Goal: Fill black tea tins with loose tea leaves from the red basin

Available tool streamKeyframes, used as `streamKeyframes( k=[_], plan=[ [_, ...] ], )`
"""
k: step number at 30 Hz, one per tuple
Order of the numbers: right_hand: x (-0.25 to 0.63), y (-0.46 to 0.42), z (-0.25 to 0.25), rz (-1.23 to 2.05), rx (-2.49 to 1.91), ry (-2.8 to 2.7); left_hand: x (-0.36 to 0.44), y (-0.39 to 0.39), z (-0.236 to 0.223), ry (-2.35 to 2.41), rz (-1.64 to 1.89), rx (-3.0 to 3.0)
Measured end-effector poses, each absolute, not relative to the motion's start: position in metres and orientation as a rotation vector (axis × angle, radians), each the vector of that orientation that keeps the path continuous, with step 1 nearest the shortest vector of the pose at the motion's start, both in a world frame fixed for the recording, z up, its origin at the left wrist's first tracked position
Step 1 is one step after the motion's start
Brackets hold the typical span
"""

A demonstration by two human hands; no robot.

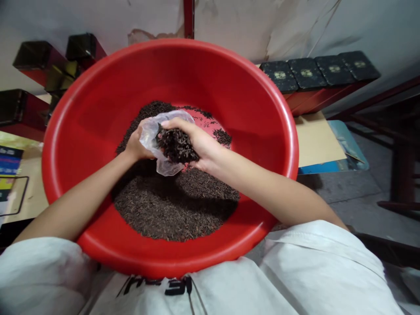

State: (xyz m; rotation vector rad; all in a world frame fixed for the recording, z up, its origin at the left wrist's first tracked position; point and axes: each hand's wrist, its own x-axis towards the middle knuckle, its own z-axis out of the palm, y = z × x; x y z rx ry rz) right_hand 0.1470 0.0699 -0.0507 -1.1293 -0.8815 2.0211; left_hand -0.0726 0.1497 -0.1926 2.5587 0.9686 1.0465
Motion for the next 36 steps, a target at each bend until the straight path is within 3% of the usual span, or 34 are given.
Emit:
streamKeyframes(
  k=[7,17,23,29,36],
  plan=[
    [0.140,0.095,-0.075,1.731,-1.204,-0.974,-0.068,0.144,-0.183,1.142,0.955,2.447],
    [0.148,0.077,-0.051,1.535,-1.203,-1.288,-0.074,0.157,-0.192,1.325,1.026,2.311],
    [0.146,0.075,-0.061,1.090,-1.280,-1.282,-0.081,0.164,-0.194,1.438,1.165,2.199],
    [0.144,0.091,-0.087,1.392,-1.473,-1.347,-0.073,0.155,-0.186,1.385,1.020,2.341],
    [0.156,0.096,-0.070,1.307,-1.336,-1.161,-0.076,0.149,-0.177,1.370,0.836,2.438]
  ],
)
